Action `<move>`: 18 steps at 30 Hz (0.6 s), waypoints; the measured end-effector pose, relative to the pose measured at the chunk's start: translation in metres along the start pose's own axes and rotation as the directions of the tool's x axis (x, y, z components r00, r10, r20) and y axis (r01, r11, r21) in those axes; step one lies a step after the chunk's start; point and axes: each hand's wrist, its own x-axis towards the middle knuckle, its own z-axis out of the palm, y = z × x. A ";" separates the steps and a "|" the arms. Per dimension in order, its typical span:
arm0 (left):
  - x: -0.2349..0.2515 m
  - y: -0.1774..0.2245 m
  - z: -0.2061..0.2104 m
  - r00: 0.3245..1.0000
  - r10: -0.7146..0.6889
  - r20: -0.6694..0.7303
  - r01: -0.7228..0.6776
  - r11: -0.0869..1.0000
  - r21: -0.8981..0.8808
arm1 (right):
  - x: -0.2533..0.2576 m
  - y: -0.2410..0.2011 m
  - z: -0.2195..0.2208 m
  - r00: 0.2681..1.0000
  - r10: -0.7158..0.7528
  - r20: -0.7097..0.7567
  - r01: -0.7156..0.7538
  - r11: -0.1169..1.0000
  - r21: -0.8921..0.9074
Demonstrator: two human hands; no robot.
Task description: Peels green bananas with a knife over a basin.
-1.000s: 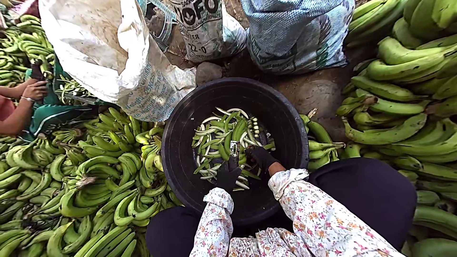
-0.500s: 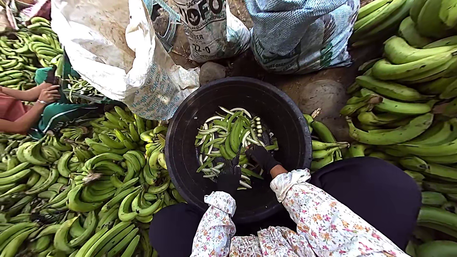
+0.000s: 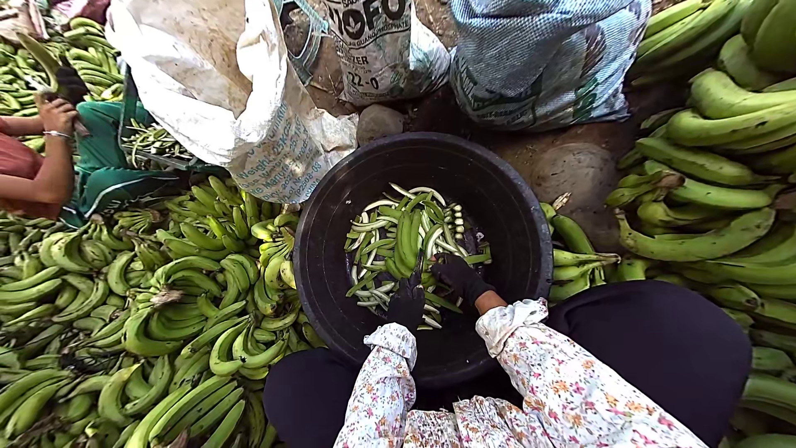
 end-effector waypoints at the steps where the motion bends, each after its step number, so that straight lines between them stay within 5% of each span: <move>1: 0.003 0.001 -0.001 1.000 -0.007 0.006 0.007 1.000 -0.026 | -0.001 -0.001 0.001 1.000 -0.008 0.010 0.008 1.000 -0.001; 8: 0.013 0.011 -0.039 0.956 -0.153 0.250 0.219 0.940 -0.263 | -0.006 -0.005 0.007 0.995 -0.078 0.056 0.080 0.996 -0.031; 13: -0.025 0.010 -0.024 0.970 -0.162 0.181 0.238 0.780 -0.578 | 0.000 0.007 0.004 0.999 0.039 -0.034 -0.037 0.997 0.074; 18: -0.054 0.003 0.006 0.985 -0.139 0.100 0.171 0.792 -0.586 | -0.006 0.005 0.013 0.994 0.087 -0.068 -0.079 0.991 0.106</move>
